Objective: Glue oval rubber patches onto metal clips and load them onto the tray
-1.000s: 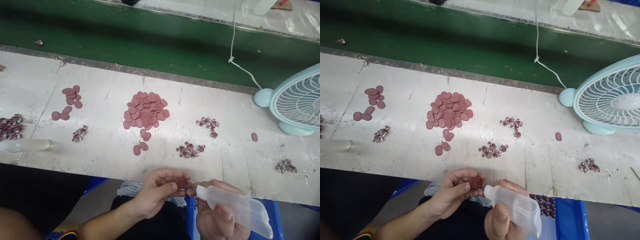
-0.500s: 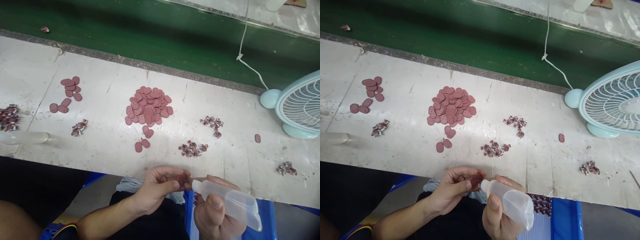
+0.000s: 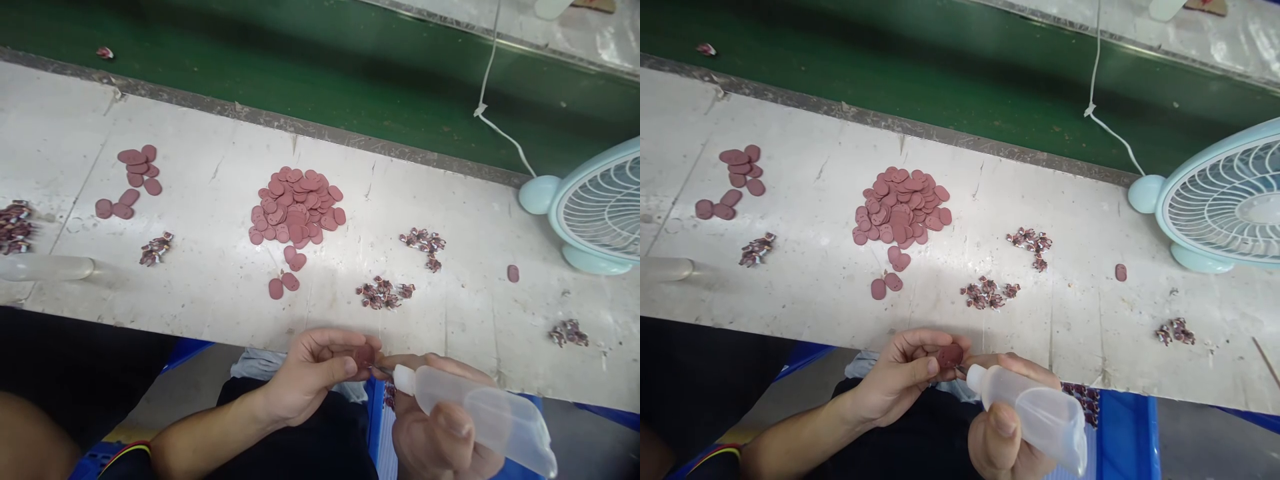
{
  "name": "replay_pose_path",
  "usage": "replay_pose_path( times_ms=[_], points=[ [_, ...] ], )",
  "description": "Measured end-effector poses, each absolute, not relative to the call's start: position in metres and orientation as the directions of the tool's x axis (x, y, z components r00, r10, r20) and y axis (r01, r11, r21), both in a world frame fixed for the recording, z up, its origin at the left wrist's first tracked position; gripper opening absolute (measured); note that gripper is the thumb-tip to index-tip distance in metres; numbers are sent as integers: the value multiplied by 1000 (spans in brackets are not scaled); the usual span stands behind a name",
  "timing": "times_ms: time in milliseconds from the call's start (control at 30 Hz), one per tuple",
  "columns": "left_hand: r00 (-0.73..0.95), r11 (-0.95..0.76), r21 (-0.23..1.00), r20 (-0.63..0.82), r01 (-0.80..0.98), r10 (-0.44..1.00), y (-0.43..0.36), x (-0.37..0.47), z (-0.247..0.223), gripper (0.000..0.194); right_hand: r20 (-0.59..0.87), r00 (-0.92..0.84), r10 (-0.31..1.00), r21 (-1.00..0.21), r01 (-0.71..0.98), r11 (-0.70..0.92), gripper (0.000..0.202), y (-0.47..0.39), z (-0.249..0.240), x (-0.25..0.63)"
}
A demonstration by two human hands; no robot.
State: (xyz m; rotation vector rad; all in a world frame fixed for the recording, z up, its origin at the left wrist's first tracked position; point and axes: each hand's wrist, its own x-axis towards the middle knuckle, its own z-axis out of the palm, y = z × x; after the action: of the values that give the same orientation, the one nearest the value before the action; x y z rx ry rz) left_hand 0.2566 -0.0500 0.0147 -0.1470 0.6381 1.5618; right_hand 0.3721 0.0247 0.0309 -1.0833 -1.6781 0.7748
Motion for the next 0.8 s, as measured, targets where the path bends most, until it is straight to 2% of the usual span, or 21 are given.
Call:
replay_pose_path(
  times_ms=[67,100,233,533,600,667,700,733,767,800],
  points=[
    [-112,41,299,-478,-953,871,-51,256,15,25,358,50,932,-901,280,331,18,23,34,366],
    [-111,42,299,-478,-953,871,-51,256,15,25,311,94,946,-924,262,278,18,22,36,364],
    [-113,46,318,-464,-947,879,-51,257,15,24,160,-11,987,-969,187,159,18,20,43,363],
    [-108,62,320,-487,-945,867,-51,259,16,23,148,-153,977,-964,198,177,24,16,42,369],
    [-109,61,324,-481,-944,870,-52,259,15,23,89,-127,988,-982,155,109,22,19,44,372],
    [-119,53,335,-472,-941,874,-53,259,14,22,-73,-134,988,-997,8,-73,20,32,47,379],
    [-126,48,342,-469,-939,874,-54,258,14,22,-185,-160,970,-971,-119,-205,22,43,46,385],
    [-132,44,348,-466,-936,875,-54,257,14,22,-298,-210,931,-896,-275,-348,26,57,43,392],
    [-136,42,351,-466,-935,874,-54,256,13,22,-395,-286,873,-760,-431,-486,29,74,39,401],
    [-136,42,353,-465,-935,875,-55,255,13,22,-453,-393,800,-572,-561,-599,31,92,32,410]
  ],
)
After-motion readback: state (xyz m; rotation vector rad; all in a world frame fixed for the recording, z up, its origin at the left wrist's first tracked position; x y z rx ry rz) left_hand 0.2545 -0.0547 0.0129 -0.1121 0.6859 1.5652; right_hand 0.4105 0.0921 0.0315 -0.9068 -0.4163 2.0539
